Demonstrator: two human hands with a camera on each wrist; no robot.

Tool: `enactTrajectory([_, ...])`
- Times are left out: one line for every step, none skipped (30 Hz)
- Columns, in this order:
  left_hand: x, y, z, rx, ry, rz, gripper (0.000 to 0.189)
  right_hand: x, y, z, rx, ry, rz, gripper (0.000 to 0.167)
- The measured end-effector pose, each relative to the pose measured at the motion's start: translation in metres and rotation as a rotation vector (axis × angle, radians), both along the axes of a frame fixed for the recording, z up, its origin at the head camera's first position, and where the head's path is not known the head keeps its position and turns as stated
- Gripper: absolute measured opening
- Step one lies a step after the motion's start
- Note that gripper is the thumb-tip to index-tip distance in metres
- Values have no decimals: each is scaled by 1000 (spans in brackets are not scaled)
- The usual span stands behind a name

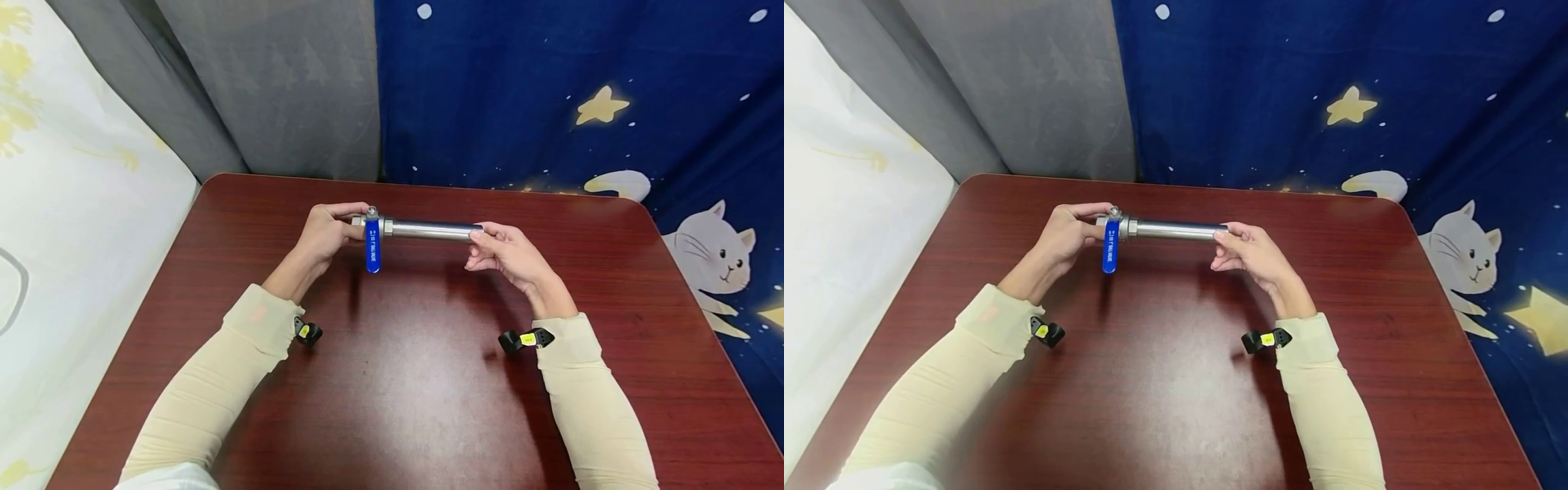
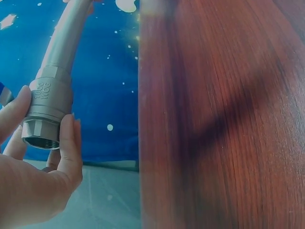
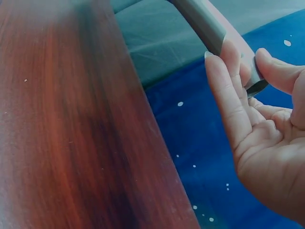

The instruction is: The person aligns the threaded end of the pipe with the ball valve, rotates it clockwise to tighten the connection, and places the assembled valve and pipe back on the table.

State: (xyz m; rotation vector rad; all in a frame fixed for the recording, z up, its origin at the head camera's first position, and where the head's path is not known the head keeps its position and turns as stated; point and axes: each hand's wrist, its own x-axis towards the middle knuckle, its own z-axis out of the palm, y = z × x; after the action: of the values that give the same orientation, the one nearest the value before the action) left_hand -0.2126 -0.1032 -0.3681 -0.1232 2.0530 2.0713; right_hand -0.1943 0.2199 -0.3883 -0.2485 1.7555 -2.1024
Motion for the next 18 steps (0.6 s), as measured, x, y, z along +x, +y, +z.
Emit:
enactTrajectory([0, 0, 0, -7, 8, -5, 38, 0, 0, 0, 1, -7, -2, 17])
enactTrajectory([-1, 0, 0, -14, 17, -11, 37, 0, 0, -1, 1, -12, -4, 17])
enactTrajectory([-1, 0, 0, -17, 24, -16, 36, 0, 0, -1, 2, -19, -5, 17])
enactTrajectory([-1, 0, 0, -22, 33, -20, 36, -1, 1, -1, 1, -25, -5, 16])
enactTrajectory([-2, 0, -1, -31, 43, -28, 35, -1, 1, -1, 3, -30, -3, 16])
enactTrajectory([-2, 0, -1, -37, 51, -34, 35, -1, 1, -1, 2, -34, 0, 15])
enactTrajectory([-2, 0, -1, -44, 59, -40, 34, -1, 2, -1, 2, -38, 3, 15])
enactTrajectory([-2, 0, -1, -50, 67, -47, 34, -1, 3, 0, 1, -40, 8, 14])
enactTrajectory([-3, 0, -1, -53, 74, -54, 34, -2, 3, 0, -2, -44, 13, 13])
enactTrajectory([-3, 0, -1, -56, 82, -61, 34, -2, 4, 0, -5, -45, 19, 12])
enactTrajectory([-3, 0, -1, -55, 88, -65, 33, -2, 5, 1, -4, -48, 23, 11])
enactTrajectory([-3, 0, -2, -53, 93, -66, 33, -3, 5, 1, -1, -52, 26, 9])
enactTrajectory([-3, 0, -2, -53, 97, -68, 33, -3, 6, 1, 10, -54, 31, 10])
enactTrajectory([-4, 1, -2, -54, 100, -68, 33, -4, 6, 1, 27, -56, 35, 12])
enactTrajectory([-4, 1, -3, -55, 101, -67, 33, -5, 6, 1, 48, -60, 36, 17])
enactTrajectory([-4, 1, -4, -58, 101, -65, 32, -6, 5, 0, 72, -61, 37, 21])
enactTrajectory([-4, 1, -5, -60, 99, -64, 32, -6, 5, -1, 98, -63, 34, 25])
enactTrajectory([-4, 1, -5, -60, 97, -62, 32, -7, 5, -2, 119, -64, 30, 29])
